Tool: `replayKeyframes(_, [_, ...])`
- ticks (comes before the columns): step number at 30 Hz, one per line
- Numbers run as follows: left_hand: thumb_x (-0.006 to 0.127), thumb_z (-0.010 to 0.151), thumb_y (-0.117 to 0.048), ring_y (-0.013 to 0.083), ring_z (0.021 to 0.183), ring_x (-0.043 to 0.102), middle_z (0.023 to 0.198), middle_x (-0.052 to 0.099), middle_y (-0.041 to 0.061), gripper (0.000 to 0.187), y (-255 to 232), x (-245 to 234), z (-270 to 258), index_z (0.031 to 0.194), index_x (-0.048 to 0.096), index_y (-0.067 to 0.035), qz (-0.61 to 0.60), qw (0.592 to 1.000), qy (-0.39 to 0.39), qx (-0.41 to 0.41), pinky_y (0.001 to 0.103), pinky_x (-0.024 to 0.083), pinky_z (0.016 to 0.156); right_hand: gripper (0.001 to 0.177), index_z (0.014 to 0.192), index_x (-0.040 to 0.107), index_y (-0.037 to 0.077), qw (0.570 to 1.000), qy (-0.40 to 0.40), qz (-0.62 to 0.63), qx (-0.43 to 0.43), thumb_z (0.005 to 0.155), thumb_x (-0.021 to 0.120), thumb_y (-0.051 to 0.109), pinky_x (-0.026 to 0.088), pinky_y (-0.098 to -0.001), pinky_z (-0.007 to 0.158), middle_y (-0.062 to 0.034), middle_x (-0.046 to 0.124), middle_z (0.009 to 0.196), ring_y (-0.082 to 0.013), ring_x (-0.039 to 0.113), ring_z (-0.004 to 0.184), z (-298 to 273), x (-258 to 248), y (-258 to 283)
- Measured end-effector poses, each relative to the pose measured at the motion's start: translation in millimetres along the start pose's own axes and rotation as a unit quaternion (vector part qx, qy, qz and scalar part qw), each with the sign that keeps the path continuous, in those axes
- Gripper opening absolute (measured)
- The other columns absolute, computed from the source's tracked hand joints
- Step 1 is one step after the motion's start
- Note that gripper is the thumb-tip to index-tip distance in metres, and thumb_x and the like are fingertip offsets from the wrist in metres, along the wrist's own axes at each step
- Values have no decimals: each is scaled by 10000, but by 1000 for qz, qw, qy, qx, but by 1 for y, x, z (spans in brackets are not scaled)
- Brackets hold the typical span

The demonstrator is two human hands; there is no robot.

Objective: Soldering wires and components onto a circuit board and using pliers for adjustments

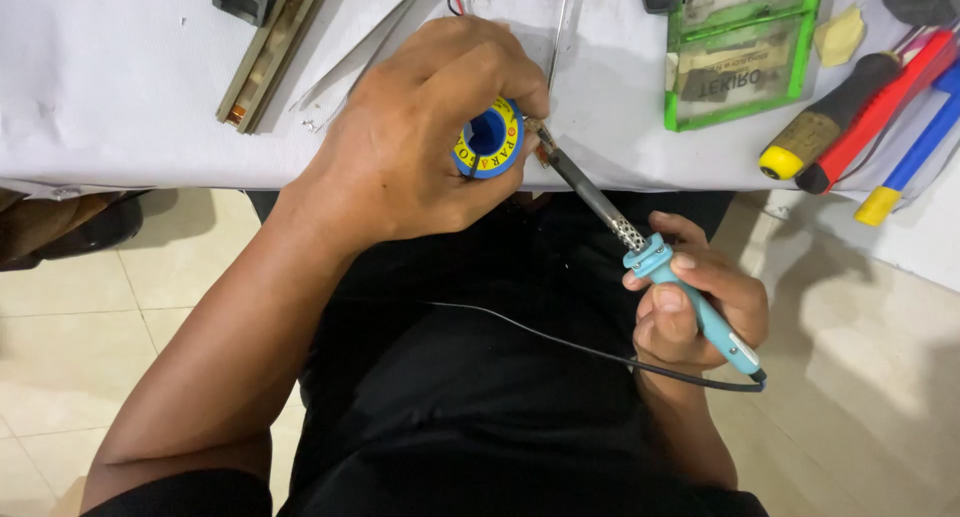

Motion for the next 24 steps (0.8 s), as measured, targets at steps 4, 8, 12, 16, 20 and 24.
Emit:
replayKeyframes(4, [687, 893, 70, 377, 994, 591, 1042, 604, 153, 241, 0, 0, 0, 1085, 568, -15, 0, 1000, 1, 3, 465, 472, 952, 209, 1035, 530, 82, 1000, 1, -5, 2, 1004, 640, 258, 612, -565, 986, -152, 512, 651, -214, 601, 566, 0, 0, 0])
replayKeyframes(8, [691, 884, 70, 371, 1014, 600, 1054, 613, 147, 255, 1, 0, 0, 1088, 569, -23, 2, 1000, 2, -1, 463, 476, 965, 227, 1031, 531, 89, 1000, 3, -3, -3, 1009, 650, 281, 616, -557, 972, -151, 511, 631, -216, 604, 559, 0, 0, -1])
replayKeyframes(12, [693, 877, 69, 378, 1012, 595, 1057, 607, 157, 265, 0, 0, 0, 1090, 568, -24, 9, 1000, 5, -4, 459, 472, 958, 212, 1024, 532, 89, 1000, 2, -4, -3, 1003, 646, 267, 618, -546, 976, -148, 510, 636, -213, 599, 557, 1, 0, -1])
replayKeyframes(16, [673, 935, 87, 362, 1032, 603, 1052, 619, 128, 213, -2, -1, 0, 1097, 577, -13, -2, 1000, -5, -3, 456, 486, 958, 197, 1028, 534, 86, 1000, 6, 3, -3, 1004, 637, 252, 612, -548, 984, -140, 509, 634, -213, 602, 557, 0, -1, -1])
replayKeyframes(20, [683, 927, 76, 363, 1003, 598, 1056, 625, 141, 217, 0, -1, 0, 1094, 576, -11, -12, 1000, -6, -14, 448, 475, 947, 215, 1025, 536, 92, 1000, -2, 2, -3, 999, 652, 270, 615, -546, 980, -137, 515, 651, -210, 607, 567, -1, 0, -1])
replayKeyframes(24, [676, 900, 72, 363, 996, 595, 1047, 625, 136, 232, 0, 0, 1, 1087, 573, -17, -7, 1000, -1, -19, 446, 474, 952, 191, 1028, 532, 88, 1000, 2, -2, -1, 1002, 639, 244, 610, -542, 1006, -146, 522, 681, -212, 613, 580, 2, 2, 2])
Point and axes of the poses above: each hand's wrist, its own z-axis towards the middle knuckle, its own x-axis out of the palm, y = z × x, the point moved 4 cm from there along z, towards the middle knuckle
